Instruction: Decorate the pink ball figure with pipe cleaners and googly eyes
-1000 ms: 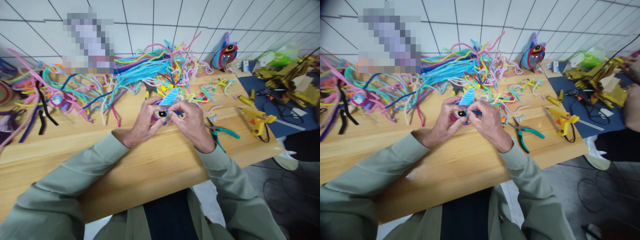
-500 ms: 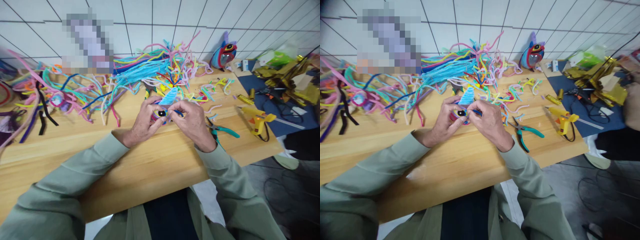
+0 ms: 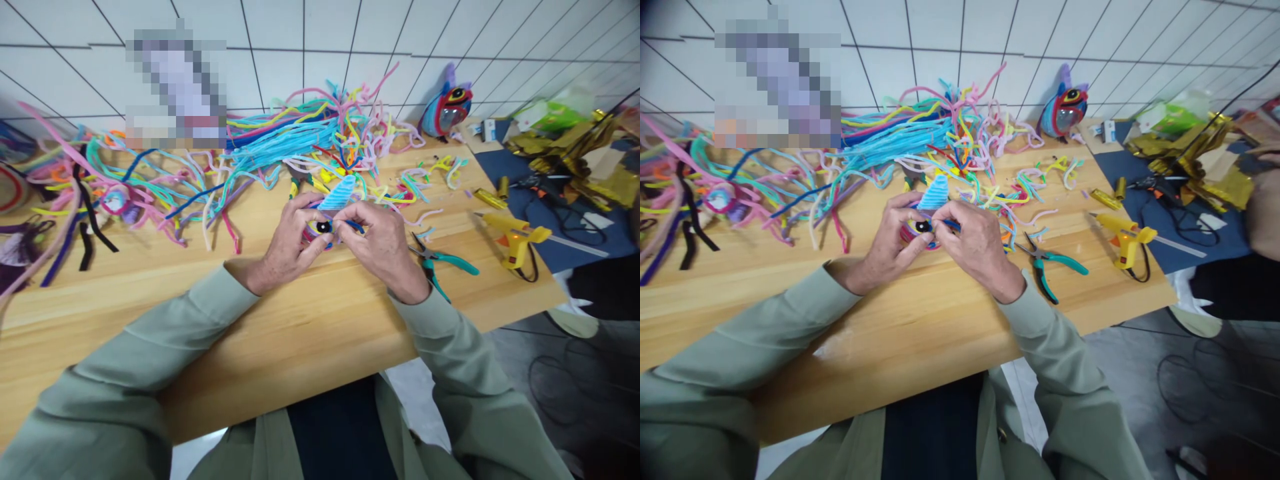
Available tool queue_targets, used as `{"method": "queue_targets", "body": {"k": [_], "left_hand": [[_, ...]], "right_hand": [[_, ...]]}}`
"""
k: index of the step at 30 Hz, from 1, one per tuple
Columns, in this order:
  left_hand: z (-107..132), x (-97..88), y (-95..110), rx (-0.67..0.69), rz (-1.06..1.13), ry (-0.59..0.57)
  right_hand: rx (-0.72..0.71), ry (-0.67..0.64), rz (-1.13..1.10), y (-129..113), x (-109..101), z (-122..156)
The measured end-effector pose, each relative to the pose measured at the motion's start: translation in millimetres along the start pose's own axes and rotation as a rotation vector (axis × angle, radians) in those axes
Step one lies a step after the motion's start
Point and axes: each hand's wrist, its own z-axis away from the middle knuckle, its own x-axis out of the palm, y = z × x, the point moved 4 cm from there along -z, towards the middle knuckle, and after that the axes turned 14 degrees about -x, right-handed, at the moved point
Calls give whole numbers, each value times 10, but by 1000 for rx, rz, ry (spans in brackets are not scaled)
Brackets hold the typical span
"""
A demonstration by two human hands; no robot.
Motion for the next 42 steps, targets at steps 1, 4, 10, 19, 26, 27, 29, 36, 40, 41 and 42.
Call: {"method": "queue_targets", "body": {"k": [1, 4, 10, 19, 26, 27, 29, 36, 40, 41, 42], "left_hand": [[1, 0, 0, -1, 2, -3], [4, -1, -2, -1, 18, -4], [-2, 0, -9, -25, -6, -6], [0, -8, -19, -35, 45, -9], [0, -4, -21, -55, 18, -22], [1, -4, -23, -58, 17, -27], [3, -5, -24, -55, 7, -30], [2, -5, -19, -61, 31, -22], [0, -4, -20, -66, 32, -30], [0, -4, -21, -68, 22, -33], [0, -5, -20, -71, 11, -38]], "right_hand": [[9, 11, 4, 11, -7, 6], [4, 36, 6, 16, -12, 12], [12, -8, 13, -8, 20, -7], [51, 25, 26, 45, -29, 73], [36, 11, 25, 8, 36, 79], [34, 13, 29, 5, 45, 80], [28, 22, 30, 0, 60, 83], [52, 52, 27, 10, 27, 83], [63, 41, 41, 8, 25, 64], [57, 37, 44, 6, 32, 59], [48, 37, 44, 3, 37, 54]]}}
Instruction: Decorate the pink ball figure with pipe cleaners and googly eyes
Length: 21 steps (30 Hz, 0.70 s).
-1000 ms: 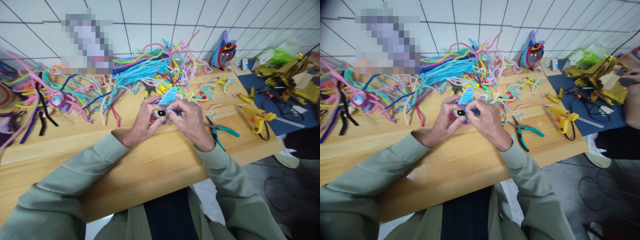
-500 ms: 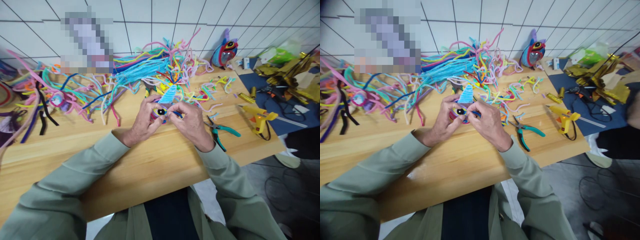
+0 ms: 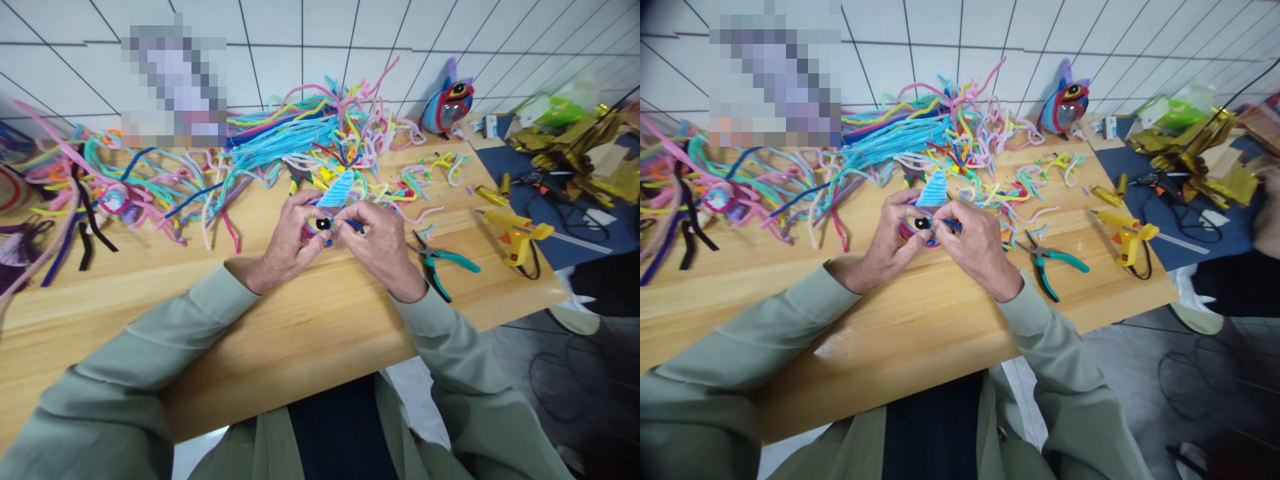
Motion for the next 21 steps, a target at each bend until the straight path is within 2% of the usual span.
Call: {"method": "queue_targets", "body": {"k": [7, 13, 16, 21], "left_hand": [[6, -27, 17, -1, 29, -8], [11, -27, 2, 10, -30, 4], [13, -22, 5, 14, -53, 5], [11, -17, 6, 16, -45, 23]], "right_hand": [[-66, 120, 40, -61, -73, 60], [-161, 80, 160, -177, 3, 193], [-202, 100, 194, -186, 67, 219], [-164, 116, 221, -120, 110, 223]]}}
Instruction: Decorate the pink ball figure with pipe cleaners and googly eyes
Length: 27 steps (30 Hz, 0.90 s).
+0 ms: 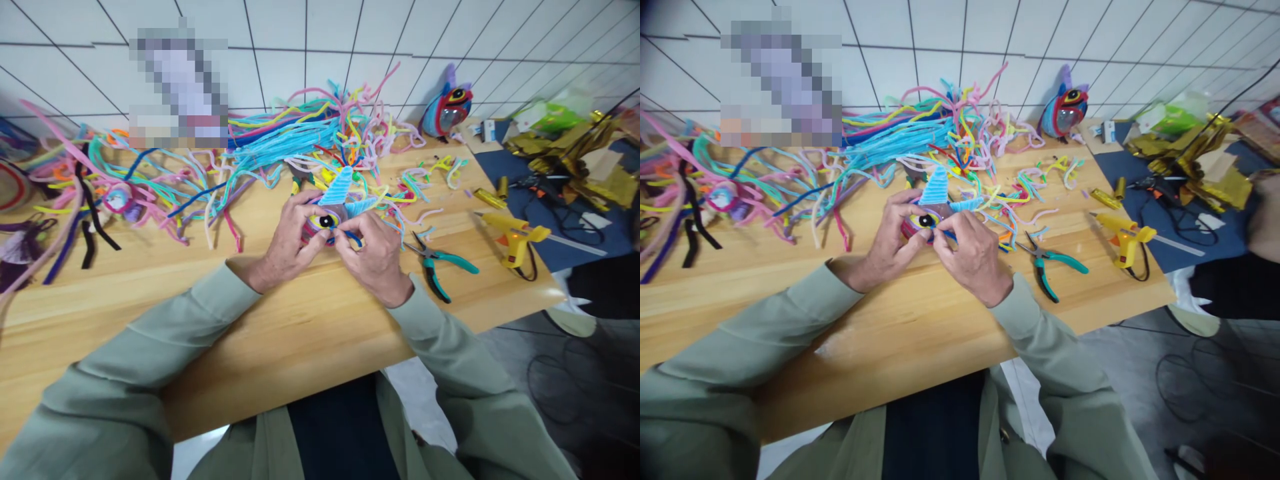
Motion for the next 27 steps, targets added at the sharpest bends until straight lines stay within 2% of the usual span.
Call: {"method": "queue_targets", "body": {"k": [15, 27], "left_hand": [[-7, 9, -17, -6, 24, -4], [-14, -1, 3, -17, 13, 2]], "right_hand": [[119, -8, -78, 52, 32, -4], [153, -9, -177, 71, -48, -41]]}}
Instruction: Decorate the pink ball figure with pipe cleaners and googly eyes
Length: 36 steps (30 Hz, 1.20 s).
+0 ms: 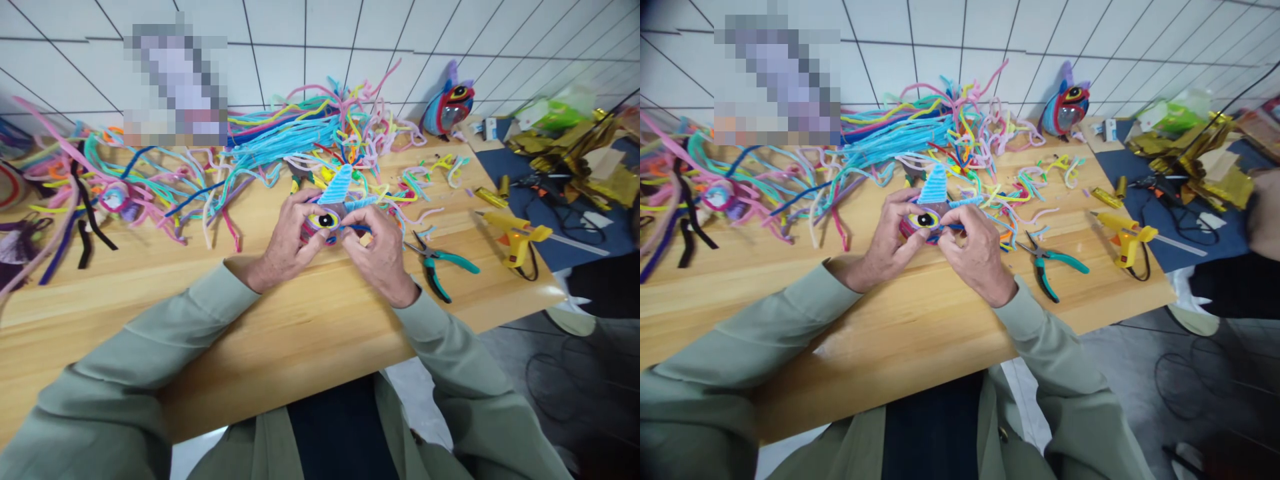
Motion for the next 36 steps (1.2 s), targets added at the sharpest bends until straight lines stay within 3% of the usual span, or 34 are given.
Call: {"method": "queue_targets", "body": {"k": [9, 19, 36], "left_hand": [[27, 21, -6, -10, 27, -2], [59, 37, 11, -43, 13, -13], [63, 29, 11, -3, 14, -1]], "right_hand": [[122, 57, 19, 80, 98, 119], [318, 2, -305, 249, 317, 221], [339, -1, -410, 235, 311, 192]]}}
